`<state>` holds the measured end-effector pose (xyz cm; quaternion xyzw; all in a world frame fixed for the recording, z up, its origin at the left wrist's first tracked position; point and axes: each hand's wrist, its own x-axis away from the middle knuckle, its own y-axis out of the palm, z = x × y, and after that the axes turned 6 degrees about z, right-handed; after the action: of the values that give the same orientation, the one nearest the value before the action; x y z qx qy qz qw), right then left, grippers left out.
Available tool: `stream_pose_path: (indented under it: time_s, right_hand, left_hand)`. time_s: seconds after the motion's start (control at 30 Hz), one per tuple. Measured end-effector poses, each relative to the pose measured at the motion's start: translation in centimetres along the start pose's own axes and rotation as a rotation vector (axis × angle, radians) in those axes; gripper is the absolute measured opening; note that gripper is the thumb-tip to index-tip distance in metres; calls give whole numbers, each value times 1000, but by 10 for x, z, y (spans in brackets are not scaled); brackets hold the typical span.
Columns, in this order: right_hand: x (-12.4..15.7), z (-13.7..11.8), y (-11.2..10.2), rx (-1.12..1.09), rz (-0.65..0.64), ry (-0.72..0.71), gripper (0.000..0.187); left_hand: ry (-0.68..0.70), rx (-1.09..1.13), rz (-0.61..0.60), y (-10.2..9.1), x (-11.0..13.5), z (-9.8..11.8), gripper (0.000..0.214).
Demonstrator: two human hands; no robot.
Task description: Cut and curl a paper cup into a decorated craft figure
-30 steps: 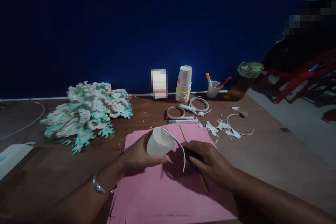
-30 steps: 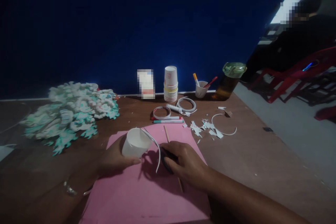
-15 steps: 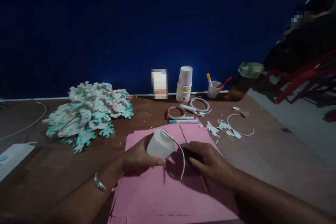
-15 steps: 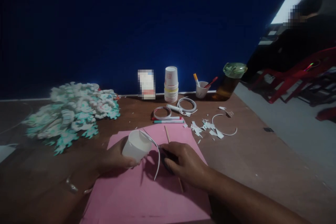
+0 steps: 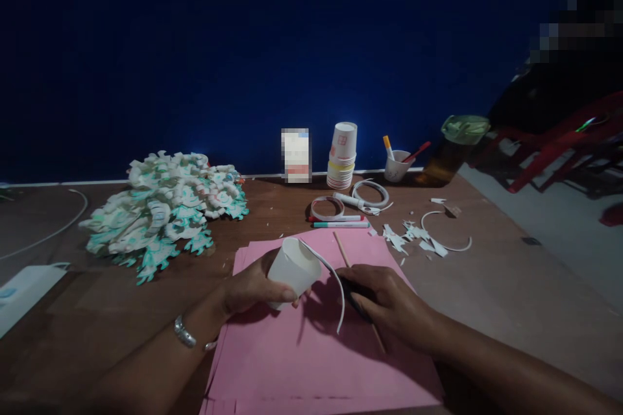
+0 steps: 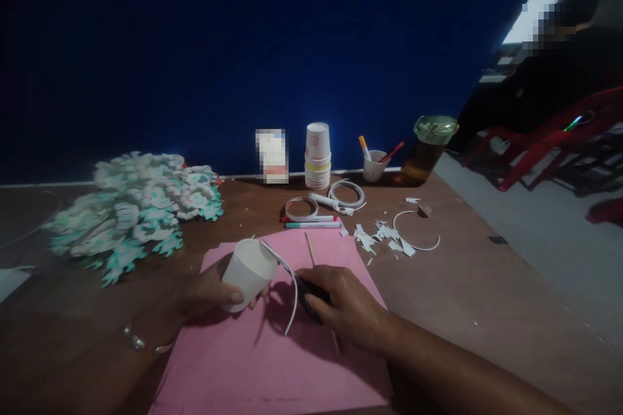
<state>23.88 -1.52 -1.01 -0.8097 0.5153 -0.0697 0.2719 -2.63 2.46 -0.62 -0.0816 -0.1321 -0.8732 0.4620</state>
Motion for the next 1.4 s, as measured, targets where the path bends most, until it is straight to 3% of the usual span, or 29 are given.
stream_pose_path:
  time_s: [0.27,0.33,0.4,0.5,0.63,0.77,1.4]
  right_hand:
    - [0,-1,1,21,0,-18,18]
    - [0,1,1,32,22,-14,18]
    - [-1,4,0,47,72,0,20]
    - [-2,8,0,77,138,23,21]
    - [-3,11,1,116,146,19,23]
    - [-3,15,4,108,135,39,27]
    - [-1,13,5,54,143,35,29]
  left_hand:
    - [-27,-32,-86,-4,-1,-2,68]
    - [12,-35,-59,-4,-2,-1,76]
    - [96,-123,88,0,-3,2,82]
    - [211,-484,400,11,-3,8,90]
    - [222,-759,545,26,-2,14,80]
    - [231,-762,547,29,-4,16,62]
    - [186,-620,463,19,-2,8,56]
